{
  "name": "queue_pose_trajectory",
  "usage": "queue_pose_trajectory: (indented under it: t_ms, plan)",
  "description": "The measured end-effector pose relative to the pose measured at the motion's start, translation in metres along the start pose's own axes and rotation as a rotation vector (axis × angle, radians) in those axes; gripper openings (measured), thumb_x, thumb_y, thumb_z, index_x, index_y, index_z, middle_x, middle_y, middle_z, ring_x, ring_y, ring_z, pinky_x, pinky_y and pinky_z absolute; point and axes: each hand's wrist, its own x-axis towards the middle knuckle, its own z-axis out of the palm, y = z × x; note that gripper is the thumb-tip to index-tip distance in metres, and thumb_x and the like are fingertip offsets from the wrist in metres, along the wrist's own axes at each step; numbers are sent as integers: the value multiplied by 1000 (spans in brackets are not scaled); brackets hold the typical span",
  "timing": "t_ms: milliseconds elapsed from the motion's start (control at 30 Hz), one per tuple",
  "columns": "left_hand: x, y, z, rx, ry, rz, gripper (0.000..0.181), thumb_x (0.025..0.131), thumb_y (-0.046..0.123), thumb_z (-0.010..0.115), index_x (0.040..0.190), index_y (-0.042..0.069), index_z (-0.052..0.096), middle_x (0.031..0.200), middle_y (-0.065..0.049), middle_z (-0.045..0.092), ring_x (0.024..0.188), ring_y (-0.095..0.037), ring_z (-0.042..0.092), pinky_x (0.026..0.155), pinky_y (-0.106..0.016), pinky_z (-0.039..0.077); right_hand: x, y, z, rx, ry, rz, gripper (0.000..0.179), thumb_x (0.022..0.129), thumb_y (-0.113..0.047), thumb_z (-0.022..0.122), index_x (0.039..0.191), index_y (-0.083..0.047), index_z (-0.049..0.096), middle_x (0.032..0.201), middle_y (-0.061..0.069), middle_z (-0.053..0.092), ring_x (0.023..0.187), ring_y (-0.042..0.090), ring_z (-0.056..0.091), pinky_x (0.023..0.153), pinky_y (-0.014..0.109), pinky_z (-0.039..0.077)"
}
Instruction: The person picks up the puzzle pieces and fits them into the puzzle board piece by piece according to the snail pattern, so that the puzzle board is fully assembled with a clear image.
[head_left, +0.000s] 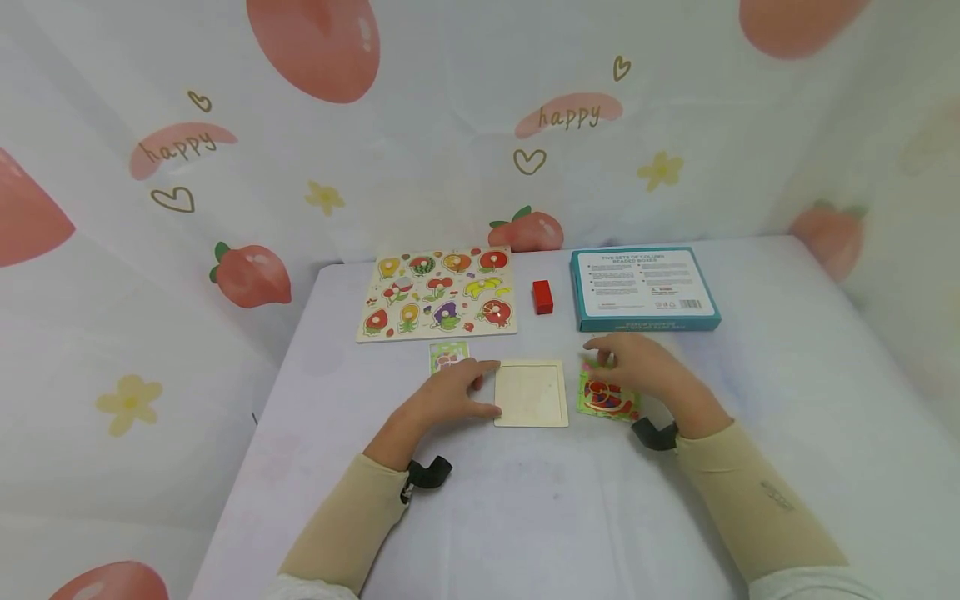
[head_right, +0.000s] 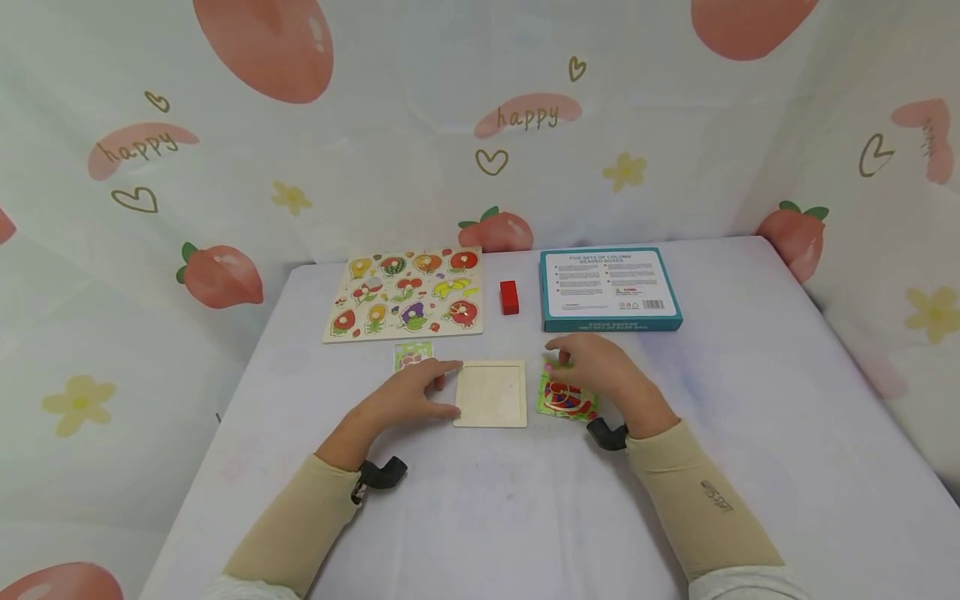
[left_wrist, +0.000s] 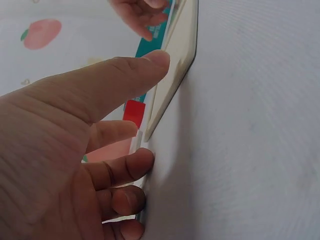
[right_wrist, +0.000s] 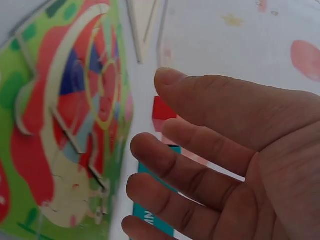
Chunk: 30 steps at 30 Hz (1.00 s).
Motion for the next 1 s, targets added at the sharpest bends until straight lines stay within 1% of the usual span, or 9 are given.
queue_pose_trajectory:
  t_ms: [167, 367, 633, 867, 1000]
  plan:
    - [0, 1, 1, 62, 4, 24, 74, 86, 39, 84, 149, 15, 54, 97, 0, 51, 91, -16, 48, 74, -34, 41, 4, 1, 4, -26, 4, 7, 42, 93, -24, 75, 130, -7, 68, 102, 4, 66, 93, 24, 59, 82, 41, 52]
    - [1, 1, 3, 114, 2, 15, 73, 87, 43, 82, 149, 15, 55, 96, 1, 50, 88, -15, 49, 72, -32, 41, 8, 1, 9, -20, 19, 49, 31, 92, -21, 75, 118, -4, 72, 93, 4, 64, 91, 24, 56, 82, 40, 50]
    - [2, -1, 5, 107, 5, 17, 73, 87, 43, 81, 149, 15, 56, 96, 1, 50, 89, -15, 49, 72, -32, 42, 7, -5, 11, -5, 48, 67, 28, 91, -18, 78, 114, -4, 70, 104, 9, 66, 97, 28, 57, 91, 46, 50]
    - [1, 0, 4, 93, 8, 16, 73, 87, 43, 81, 149, 16, 55, 97, 1, 51, 89, -15, 49, 72, -32, 42, 6, -8, 10, -46, 59, 61, 30, 89, -14, 80, 117, -6, 72, 109, 9, 66, 98, 27, 57, 90, 45, 52]
    - [0, 1, 3, 87, 7, 12, 73, 87, 43, 82, 149, 16, 56, 96, 1, 51, 89, -15, 49, 72, -32, 42, 5, -7, 8, -76, 57, 51, 33, 89, -17, 80, 120, -7, 73, 112, 8, 67, 97, 26, 57, 86, 42, 52]
